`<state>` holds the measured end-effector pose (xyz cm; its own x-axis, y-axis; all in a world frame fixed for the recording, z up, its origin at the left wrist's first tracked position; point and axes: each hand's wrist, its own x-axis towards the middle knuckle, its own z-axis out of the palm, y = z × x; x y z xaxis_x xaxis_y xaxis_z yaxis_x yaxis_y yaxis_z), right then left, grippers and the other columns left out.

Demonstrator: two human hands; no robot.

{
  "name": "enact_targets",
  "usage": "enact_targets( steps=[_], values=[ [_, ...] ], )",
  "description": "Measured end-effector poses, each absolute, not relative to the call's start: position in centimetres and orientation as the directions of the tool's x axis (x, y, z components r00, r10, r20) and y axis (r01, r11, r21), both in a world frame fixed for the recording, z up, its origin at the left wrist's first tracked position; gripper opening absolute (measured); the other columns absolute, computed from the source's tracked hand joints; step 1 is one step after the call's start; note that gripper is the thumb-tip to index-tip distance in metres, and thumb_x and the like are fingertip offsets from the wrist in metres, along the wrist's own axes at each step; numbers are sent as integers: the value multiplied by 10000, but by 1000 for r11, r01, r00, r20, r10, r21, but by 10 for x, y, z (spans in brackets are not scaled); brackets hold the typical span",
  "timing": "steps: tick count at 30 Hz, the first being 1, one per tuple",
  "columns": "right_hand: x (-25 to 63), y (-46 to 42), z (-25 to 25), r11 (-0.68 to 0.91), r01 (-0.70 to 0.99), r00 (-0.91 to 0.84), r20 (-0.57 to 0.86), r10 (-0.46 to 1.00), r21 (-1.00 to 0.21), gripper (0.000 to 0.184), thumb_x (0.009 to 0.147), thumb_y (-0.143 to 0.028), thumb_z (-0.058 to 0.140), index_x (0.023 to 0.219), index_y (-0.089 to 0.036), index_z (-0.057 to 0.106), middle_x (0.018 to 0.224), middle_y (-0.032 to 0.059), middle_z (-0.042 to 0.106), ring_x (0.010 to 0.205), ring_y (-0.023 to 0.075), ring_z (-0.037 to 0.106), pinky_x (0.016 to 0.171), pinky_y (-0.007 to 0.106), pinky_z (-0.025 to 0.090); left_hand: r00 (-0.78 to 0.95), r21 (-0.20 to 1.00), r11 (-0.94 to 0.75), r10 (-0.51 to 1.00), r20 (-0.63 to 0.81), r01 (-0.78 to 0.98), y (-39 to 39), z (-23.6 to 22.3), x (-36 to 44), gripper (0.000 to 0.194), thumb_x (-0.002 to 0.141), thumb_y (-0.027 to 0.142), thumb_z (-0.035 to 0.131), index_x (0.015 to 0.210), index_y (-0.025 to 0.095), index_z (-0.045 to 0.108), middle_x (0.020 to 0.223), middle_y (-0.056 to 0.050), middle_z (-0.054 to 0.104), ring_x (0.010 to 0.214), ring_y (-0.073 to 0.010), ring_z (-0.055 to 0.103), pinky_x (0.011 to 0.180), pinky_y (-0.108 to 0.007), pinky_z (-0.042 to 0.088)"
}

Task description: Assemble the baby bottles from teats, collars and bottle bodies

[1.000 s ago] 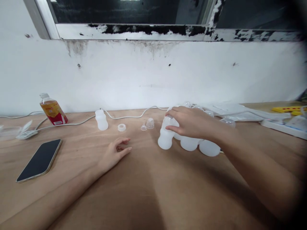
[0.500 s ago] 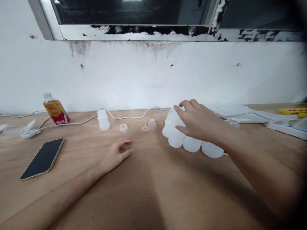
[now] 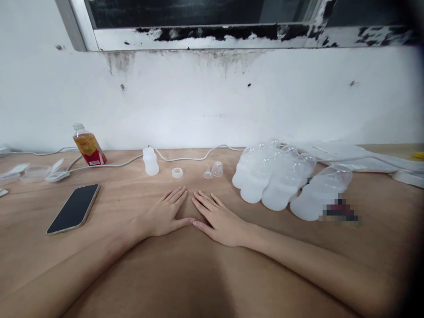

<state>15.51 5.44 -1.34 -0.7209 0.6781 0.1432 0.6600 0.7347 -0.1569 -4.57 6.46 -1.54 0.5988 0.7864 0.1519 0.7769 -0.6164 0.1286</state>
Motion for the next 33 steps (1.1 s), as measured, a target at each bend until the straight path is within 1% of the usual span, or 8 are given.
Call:
enact_targets(
  steps=[16, 19, 21, 23, 25, 28, 31, 33],
  values=[
    [155, 54, -10, 745, 648, -729, 152, 667, -159, 636, 841, -492, 205, 1314, -66, 217, 1368, 146, 217, 1270, 242, 119, 1024, 431, 137, 599, 119, -616, 786, 151, 779, 63, -12, -45, 745, 759, 604, 288, 1303, 102, 204, 1376, -118, 213, 1252, -225, 206, 1012, -361, 207],
    [155, 57, -10, 746, 646, -712, 223, 666, -165, 552, 843, -448, 265, 1263, -96, 327, 1321, 138, 312, 1232, 237, 226, 997, 409, 214, 612, 102, -643, 759, 224, 759, 71, -12, -47, 665, 758, 573, 344, 1254, 130, 313, 1307, -117, 351, 1178, -237, 336, 969, -370, 280],
    [153, 61, -10, 736, 655, -684, 280, 674, -170, 441, 839, -388, 315, 1178, -128, 426, 1228, 122, 411, 1152, 221, 343, 951, 379, 292, 611, 95, -653, 742, 277, 751, 80, -11, -49, 522, 775, 511, 377, 1150, 152, 439, 1183, -98, 473, 1069, -221, 444, 916, -353, 344],
    [149, 67, -9, 714, 680, -642, 333, 690, -168, 362, 825, -333, 355, 1114, -145, 465, 1142, 114, 448, 1058, 207, 421, 897, 360, 347, 578, 96, -638, 743, 337, 764, 92, -10, -51, 376, 797, 423, 387, 1035, 159, 512, 1080, -85, 524, 971, -200, 503, 860, -329, 392],
    [143, 76, -9, 667, 729, -574, 394, 718, -153, 358, 811, -293, 371, 1125, -135, 440, 1149, 132, 412, 1042, 215, 428, 882, 363, 358, 515, 89, -601, 743, 427, 794, 106, -10, -53, 314, 797, 343, 402, 1021, 150, 509, 1099, -98, 500, 976, -201, 498, 852, -325, 397],
    [134, 93, -11, 527, 839, -421, 450, 788, -138, 451, 796, -262, 373, 1209, -86, 329, 1252, 184, 280, 1111, 263, 371, 870, 373, 367, 430, 54, -531, 737, 522, 846, 127, -11, -53, 396, 770, 288, 437, 1134, 131, 430, 1257, -134, 366, 1123, -248, 386, 919, -375, 334],
    [127, 113, -13, 359, 922, -279, 400, 873, -142, 528, 791, -273, 368, 1254, -61, 227, 1277, 221, 231, 1047, 288, 435, 753, 368, 433, 381, 83, -476, 785, 488, 875, 141, -15, -52, 459, 777, 319, 429, 1200, 151, 370, 1305, -130, 326, 1141, -271, 376, 922, -416, 322],
    [125, 125, -13, 297, 947, -235, 365, 901, -124, 504, 801, -271, 352, 1247, -69, 231, 1228, 218, 313, 965, 275, 493, 690, 358, 449, 391, 106, -482, 804, 447, 870, 146, -17, -53, 429, 794, 333, 402, 1192, 172, 391, 1262, -110, 401, 1071, -248, 459, 895, -387, 359]
  ],
)
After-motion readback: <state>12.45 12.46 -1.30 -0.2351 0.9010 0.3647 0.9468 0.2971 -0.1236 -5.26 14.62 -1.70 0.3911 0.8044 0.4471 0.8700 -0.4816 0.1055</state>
